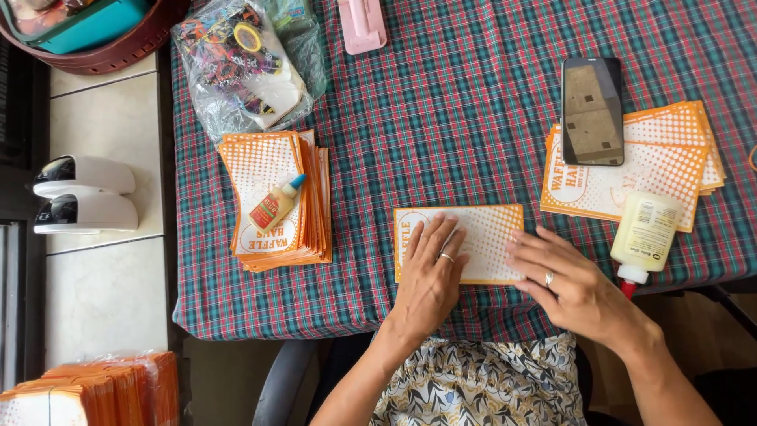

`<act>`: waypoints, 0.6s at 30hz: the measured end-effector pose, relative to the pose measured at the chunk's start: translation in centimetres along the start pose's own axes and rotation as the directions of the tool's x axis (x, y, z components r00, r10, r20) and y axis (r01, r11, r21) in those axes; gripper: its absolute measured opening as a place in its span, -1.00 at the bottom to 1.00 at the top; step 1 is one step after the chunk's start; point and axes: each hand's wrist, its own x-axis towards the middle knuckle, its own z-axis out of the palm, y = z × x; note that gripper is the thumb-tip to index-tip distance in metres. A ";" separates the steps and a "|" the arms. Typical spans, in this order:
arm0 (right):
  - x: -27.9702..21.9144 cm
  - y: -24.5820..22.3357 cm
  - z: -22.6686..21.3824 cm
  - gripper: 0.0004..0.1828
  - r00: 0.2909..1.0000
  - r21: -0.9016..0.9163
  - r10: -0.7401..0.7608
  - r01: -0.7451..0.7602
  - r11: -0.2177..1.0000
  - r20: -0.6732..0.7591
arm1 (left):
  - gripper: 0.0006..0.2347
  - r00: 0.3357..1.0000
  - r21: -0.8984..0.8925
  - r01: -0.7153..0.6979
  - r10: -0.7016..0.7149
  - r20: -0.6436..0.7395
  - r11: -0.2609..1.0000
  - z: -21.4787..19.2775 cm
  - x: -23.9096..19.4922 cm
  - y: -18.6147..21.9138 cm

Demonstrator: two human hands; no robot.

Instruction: Manually assembling paper bags by applying glue to the edges and folding them into shape.

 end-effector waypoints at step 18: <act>1.2 -0.9 3.9 -0.08 0.962 -0.395 0.268 -0.229 0.890 0.045 | -0.21 0.978 0.141 0.131 -0.151 0.145 0.981 -0.4 -0.2 0.9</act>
